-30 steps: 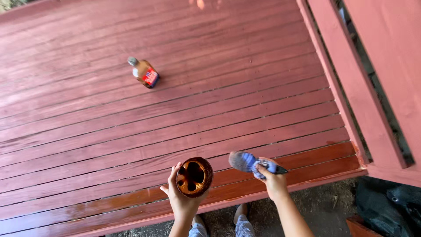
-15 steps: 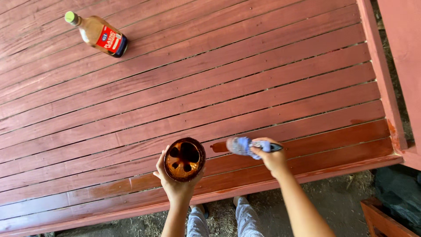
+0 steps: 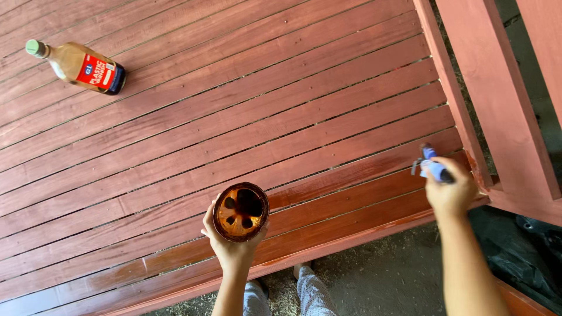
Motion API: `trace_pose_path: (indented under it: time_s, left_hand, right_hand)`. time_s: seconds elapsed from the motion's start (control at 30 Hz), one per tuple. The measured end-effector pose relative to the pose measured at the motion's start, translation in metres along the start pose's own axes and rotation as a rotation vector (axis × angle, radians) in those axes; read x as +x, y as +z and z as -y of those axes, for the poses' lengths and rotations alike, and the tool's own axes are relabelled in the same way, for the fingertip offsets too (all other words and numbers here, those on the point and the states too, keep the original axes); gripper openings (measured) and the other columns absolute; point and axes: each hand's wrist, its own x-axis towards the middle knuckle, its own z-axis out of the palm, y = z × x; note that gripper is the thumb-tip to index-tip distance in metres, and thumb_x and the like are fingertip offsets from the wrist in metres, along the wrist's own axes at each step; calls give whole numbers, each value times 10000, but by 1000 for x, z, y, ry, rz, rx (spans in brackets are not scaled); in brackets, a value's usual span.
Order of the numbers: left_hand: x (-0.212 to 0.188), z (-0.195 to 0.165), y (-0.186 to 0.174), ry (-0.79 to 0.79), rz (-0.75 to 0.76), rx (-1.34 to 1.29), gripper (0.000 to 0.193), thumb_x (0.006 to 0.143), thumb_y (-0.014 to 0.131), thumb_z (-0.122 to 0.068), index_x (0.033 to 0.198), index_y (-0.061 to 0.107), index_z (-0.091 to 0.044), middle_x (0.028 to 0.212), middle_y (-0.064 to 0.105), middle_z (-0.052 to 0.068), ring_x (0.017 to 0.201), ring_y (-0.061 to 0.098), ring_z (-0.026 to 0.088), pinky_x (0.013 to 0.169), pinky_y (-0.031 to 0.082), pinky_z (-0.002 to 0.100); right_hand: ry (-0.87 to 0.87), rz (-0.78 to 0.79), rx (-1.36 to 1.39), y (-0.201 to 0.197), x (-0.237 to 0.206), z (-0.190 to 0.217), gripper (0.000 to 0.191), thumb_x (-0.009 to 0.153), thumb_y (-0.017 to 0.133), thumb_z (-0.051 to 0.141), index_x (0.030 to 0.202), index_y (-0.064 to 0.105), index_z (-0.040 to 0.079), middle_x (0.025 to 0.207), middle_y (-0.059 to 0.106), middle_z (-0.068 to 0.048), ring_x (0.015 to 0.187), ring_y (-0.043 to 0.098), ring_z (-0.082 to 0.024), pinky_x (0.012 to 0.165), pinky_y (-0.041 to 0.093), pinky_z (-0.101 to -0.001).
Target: The person holds a coconut shell cup of reddish-brown wood stain in one hand and a wide brush in the other, brushing the stain onto the slats of a red wooden bench, working along the boards and reloading the brush from the cup as they cover the surface.
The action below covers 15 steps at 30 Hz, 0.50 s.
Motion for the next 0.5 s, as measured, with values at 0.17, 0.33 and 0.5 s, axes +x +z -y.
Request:
trace_pose_path:
  time_s: [0.17,0.33,0.5]
  left_hand:
    - [2,-4,-5,46,-54,-47,1059,545,984,-289,1431,422,-141,1397,551,102,1321,523,299,1212,261,524]
    - [10,7,-31,95,-116,-40,1047,562,992,-250,1430,426,-102,1374,499,122,1286,503,293,1138,436,445]
    - [11,24,-62,22,-129,-110,1026,578,983,-261,1429,428,-119,1383,487,94,1290,517,254,1132,465,420]
  right_hand:
    - [-90,82,178,51,-67,125,272,782,718,-47,1005,704,109,1024,713,-90,960,714,-276,863,584,-382]
    - [-285,334,252,100,-145,253,272,764,817,24,971,699,156,1023,708,-40,862,721,-194,711,621,-339]
    - [-622,378,370,110,-167,285,293,693,824,108,945,675,133,1075,705,-112,964,742,-279,753,633,-351]
